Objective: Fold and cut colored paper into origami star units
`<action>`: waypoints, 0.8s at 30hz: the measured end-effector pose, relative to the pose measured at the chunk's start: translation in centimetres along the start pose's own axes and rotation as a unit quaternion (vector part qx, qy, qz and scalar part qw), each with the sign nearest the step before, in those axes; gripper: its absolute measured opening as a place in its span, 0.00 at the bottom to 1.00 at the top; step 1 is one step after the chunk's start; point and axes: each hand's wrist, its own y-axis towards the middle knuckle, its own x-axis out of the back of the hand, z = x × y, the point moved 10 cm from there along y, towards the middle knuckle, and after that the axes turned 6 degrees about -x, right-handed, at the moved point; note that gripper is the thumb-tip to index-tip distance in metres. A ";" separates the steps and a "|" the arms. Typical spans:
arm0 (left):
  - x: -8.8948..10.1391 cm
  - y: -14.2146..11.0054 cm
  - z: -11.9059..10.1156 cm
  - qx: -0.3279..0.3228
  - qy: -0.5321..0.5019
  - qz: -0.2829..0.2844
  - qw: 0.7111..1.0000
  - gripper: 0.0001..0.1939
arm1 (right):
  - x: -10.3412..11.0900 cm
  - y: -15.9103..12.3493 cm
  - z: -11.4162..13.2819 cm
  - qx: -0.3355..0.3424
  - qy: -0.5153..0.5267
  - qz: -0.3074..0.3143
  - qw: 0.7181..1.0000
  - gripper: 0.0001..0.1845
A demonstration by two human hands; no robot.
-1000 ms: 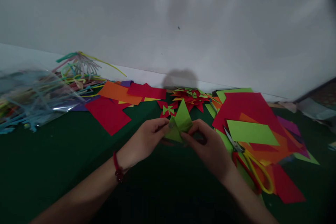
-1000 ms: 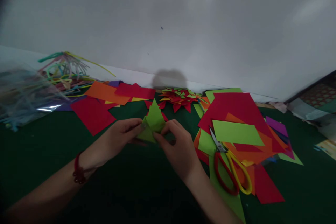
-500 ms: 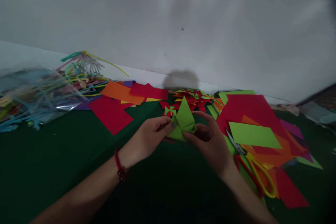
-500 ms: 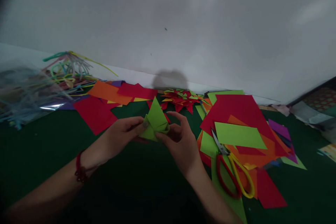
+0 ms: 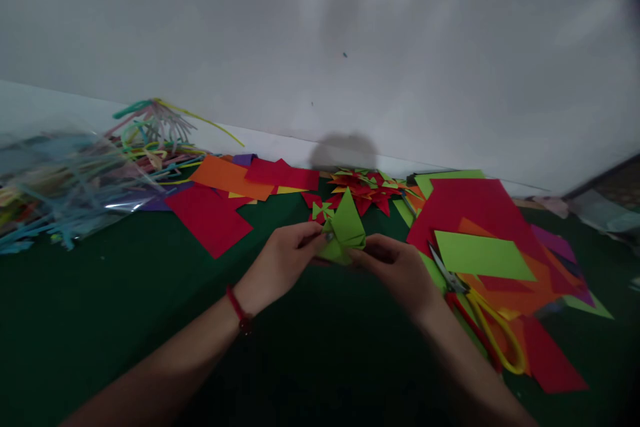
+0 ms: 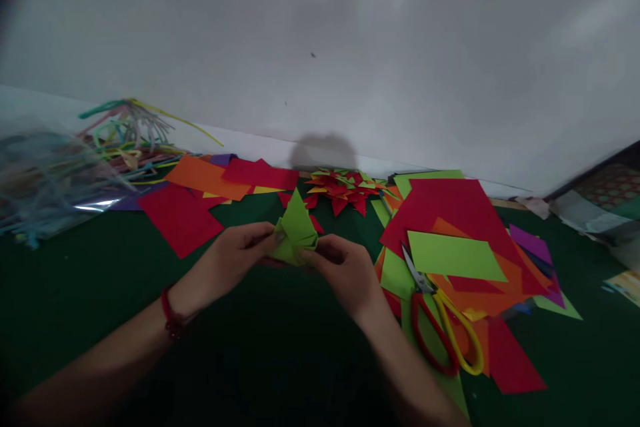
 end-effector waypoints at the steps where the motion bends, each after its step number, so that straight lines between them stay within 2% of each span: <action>1: 0.0 0.0 -0.1 -0.006 0.011 -0.003 1.000 0.10 | 0.0 0.0 -0.1 -0.003 -0.002 -0.002 1.000 0.05; 7: -0.6 -0.1 -0.2 -0.015 0.053 0.026 0.998 0.10 | -0.2 0.0 -0.4 0.001 -0.042 -0.014 0.999 0.06; 10: -0.3 0.0 0.0 -0.009 0.054 0.015 0.998 0.10 | -0.2 0.0 -0.3 0.002 -0.048 -0.019 0.999 0.08; 14: -0.2 0.0 0.4 0.012 0.006 -0.003 1.000 0.10 | -0.3 0.0 0.2 -0.001 -0.037 0.008 0.999 0.06; 21: -0.2 -0.1 0.3 0.007 0.028 0.006 1.000 0.09 | 0.1 0.0 0.0 -0.009 -0.076 -0.016 0.997 0.08; 24: 0.0 -0.1 0.1 -0.005 0.027 -0.003 1.000 0.08 | 0.2 -0.3 0.3 0.009 -0.087 -0.033 0.996 0.10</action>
